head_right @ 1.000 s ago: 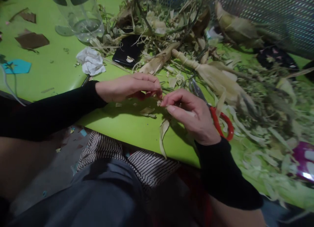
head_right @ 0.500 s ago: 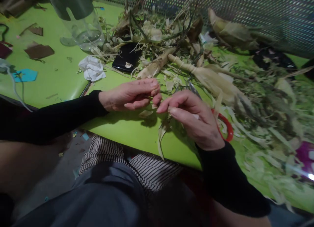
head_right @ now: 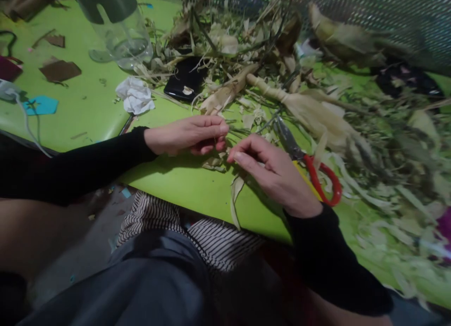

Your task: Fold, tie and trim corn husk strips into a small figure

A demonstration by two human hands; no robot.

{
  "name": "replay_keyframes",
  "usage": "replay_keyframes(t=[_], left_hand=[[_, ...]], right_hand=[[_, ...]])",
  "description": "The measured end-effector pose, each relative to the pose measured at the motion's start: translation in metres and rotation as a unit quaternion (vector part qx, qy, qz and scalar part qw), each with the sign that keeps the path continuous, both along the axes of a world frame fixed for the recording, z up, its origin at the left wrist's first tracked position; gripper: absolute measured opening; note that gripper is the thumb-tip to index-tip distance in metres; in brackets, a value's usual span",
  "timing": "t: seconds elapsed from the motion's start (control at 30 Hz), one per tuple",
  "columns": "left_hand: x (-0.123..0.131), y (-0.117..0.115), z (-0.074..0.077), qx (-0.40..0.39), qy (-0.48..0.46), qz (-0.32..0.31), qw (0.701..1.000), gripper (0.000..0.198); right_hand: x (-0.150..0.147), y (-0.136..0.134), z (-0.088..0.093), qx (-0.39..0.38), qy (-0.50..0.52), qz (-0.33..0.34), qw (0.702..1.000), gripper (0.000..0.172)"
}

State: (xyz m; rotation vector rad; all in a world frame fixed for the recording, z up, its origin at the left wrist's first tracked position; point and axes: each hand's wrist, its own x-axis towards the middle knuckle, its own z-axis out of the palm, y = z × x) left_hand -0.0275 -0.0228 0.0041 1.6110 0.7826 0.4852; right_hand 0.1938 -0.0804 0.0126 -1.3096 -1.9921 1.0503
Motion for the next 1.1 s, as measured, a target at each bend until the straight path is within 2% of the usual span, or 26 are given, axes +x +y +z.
replay_keyframes(t=[0.07, 0.17, 0.27, 0.37, 0.43, 0.53, 0.63, 0.8, 0.93, 1.03, 1.1], left_hand=[[0.002, -0.001, -0.002, -0.038, -0.034, -0.007, 0.999, 0.03], [0.004, -0.001, -0.005, -0.057, -0.059, -0.004, 0.997, 0.016], [0.006, -0.001, -0.008, -0.053, -0.06, -0.009, 0.997, 0.007], [0.006, -0.001, -0.011, -0.049, -0.061, -0.027, 0.997, 0.007], [0.007, -0.001, -0.013, -0.044, -0.064, -0.035, 0.996, 0.007], [0.007, -0.001, -0.016, -0.038, -0.079, -0.037, 0.995, 0.007], [0.006, -0.001, -0.017, -0.045, -0.099, -0.025, 0.994, 0.012], [0.005, -0.002, -0.015, 0.002, -0.096, -0.012, 0.995, 0.023], [0.005, -0.003, -0.017, 0.121, -0.071, 0.01, 0.99, 0.019], [0.007, -0.005, -0.022, 0.248, -0.046, 0.034, 0.967, 0.023], [0.008, -0.006, -0.026, 0.3, -0.034, 0.032, 0.953, 0.028]], right_hand=[[0.0, 0.004, -0.004, 0.013, 0.018, -0.022, 1.0, 0.021], [0.0, 0.008, -0.008, 0.154, -0.03, -0.055, 0.986, 0.015], [-0.002, 0.007, -0.009, 0.28, -0.108, -0.059, 0.952, 0.011], [-0.006, 0.003, -0.008, 0.32, -0.143, -0.065, 0.934, 0.008], [-0.008, 0.0, -0.008, 0.311, -0.143, -0.054, 0.938, 0.007], [-0.011, 0.0, -0.008, 0.255, -0.115, -0.043, 0.959, 0.008], [-0.011, 0.001, -0.01, 0.192, -0.084, -0.066, 0.976, 0.009], [-0.01, 0.003, -0.013, 0.157, -0.048, -0.082, 0.983, 0.013], [-0.01, 0.004, -0.015, 0.123, -0.023, -0.084, 0.988, 0.016], [-0.01, 0.006, -0.018, 0.105, 0.007, -0.102, 0.989, 0.015], [-0.009, 0.006, -0.021, 0.101, 0.021, -0.113, 0.988, 0.015]])
